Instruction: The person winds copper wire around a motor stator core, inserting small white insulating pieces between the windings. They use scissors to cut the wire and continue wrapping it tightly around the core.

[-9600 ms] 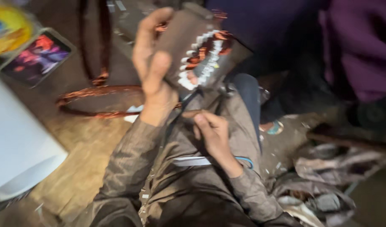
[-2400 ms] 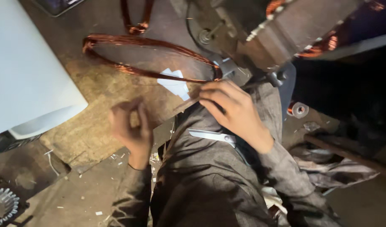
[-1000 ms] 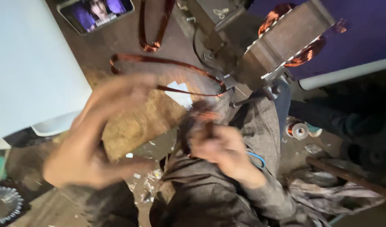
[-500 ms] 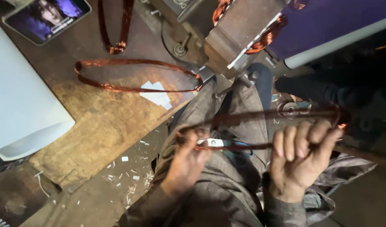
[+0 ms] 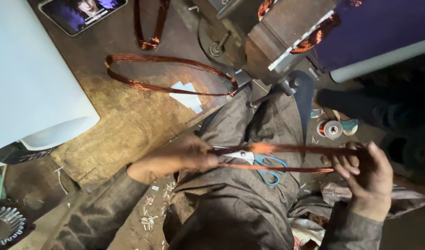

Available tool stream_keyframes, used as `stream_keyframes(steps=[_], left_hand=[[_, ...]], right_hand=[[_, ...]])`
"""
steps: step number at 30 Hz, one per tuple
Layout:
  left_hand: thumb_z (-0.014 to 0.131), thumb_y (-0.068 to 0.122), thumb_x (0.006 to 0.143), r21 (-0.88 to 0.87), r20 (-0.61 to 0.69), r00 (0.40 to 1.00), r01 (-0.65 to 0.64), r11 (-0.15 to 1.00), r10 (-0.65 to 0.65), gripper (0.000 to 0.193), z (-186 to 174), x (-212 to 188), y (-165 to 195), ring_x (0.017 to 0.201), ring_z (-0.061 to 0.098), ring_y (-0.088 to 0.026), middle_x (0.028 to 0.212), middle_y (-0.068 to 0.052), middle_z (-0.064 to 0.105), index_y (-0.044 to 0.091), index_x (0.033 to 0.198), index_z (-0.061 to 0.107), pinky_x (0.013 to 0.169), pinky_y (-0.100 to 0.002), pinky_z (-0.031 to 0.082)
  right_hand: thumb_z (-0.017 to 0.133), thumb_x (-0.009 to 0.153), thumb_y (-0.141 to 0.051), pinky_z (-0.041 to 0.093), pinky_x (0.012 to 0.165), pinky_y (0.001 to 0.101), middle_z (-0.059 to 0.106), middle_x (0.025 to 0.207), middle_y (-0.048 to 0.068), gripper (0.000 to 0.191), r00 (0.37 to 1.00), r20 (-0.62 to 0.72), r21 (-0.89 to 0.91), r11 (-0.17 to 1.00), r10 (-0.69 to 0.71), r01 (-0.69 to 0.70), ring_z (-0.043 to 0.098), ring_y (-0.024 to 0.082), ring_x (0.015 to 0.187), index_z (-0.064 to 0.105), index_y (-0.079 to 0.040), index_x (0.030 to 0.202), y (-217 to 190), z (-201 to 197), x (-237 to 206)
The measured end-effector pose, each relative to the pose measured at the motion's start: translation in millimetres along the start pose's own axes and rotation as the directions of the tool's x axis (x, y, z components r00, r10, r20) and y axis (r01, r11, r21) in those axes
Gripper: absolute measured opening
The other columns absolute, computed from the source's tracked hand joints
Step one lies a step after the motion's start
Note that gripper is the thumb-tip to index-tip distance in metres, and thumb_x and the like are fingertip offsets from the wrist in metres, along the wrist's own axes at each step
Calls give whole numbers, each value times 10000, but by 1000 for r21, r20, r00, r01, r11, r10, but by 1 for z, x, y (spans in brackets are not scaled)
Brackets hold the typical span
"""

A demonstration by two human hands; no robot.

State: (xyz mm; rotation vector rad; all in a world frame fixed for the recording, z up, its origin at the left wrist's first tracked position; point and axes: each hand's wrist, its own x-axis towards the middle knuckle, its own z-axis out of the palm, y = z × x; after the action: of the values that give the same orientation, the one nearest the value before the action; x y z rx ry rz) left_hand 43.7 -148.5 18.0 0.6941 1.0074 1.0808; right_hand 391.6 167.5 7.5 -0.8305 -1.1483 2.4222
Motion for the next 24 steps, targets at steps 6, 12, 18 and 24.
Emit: stream_keyframes(steps=[6, 12, 18, 24], left_hand=[[680, 480, 963, -227, 18, 996, -86, 970, 92, 456, 2, 8, 4, 550, 438, -98, 654, 28, 499, 38, 853, 668, 517, -279, 298], [669, 418, 939, -209, -102, 987, 98, 973, -121, 405, 7, 21, 3, 513, 451, -91, 624, 1, 534, 42, 792, 645, 462, -256, 324], [594, 411, 978, -369, 4, 997, -70, 927, 77, 327, 22, 30, -17, 652, 559, -101, 751, -32, 645, 106, 861, 581, 609, -253, 424], [488, 366, 1079, -133, -218, 975, -73, 988, 42, 465, 36, 57, -47, 514, 426, -76, 587, 11, 496, 66, 736, 580, 506, -249, 355]], right_hand=[[501, 1153, -468, 385, 628, 333, 336, 498, -50, 578, 993, -105, -93, 994, 53, -63, 318, 108, 471, 563, -25, 787, 1, -25, 8], [538, 1086, -396, 265, 443, 293, 414, 582, 0, 524, 958, -263, -496, 836, 114, -235, 306, 100, 474, 631, 98, 936, -20, -20, 20], [617, 1117, -343, 361, 595, 266, 603, 778, 27, 425, 965, -186, -291, 948, -186, 127, 436, 85, 594, 674, 77, 1099, -13, -10, 5], [709, 964, -100, 474, 666, 286, 673, 859, 79, 151, 942, -284, -514, 858, -181, 10, 589, 130, 708, 673, 44, 993, -3, -46, -10]])
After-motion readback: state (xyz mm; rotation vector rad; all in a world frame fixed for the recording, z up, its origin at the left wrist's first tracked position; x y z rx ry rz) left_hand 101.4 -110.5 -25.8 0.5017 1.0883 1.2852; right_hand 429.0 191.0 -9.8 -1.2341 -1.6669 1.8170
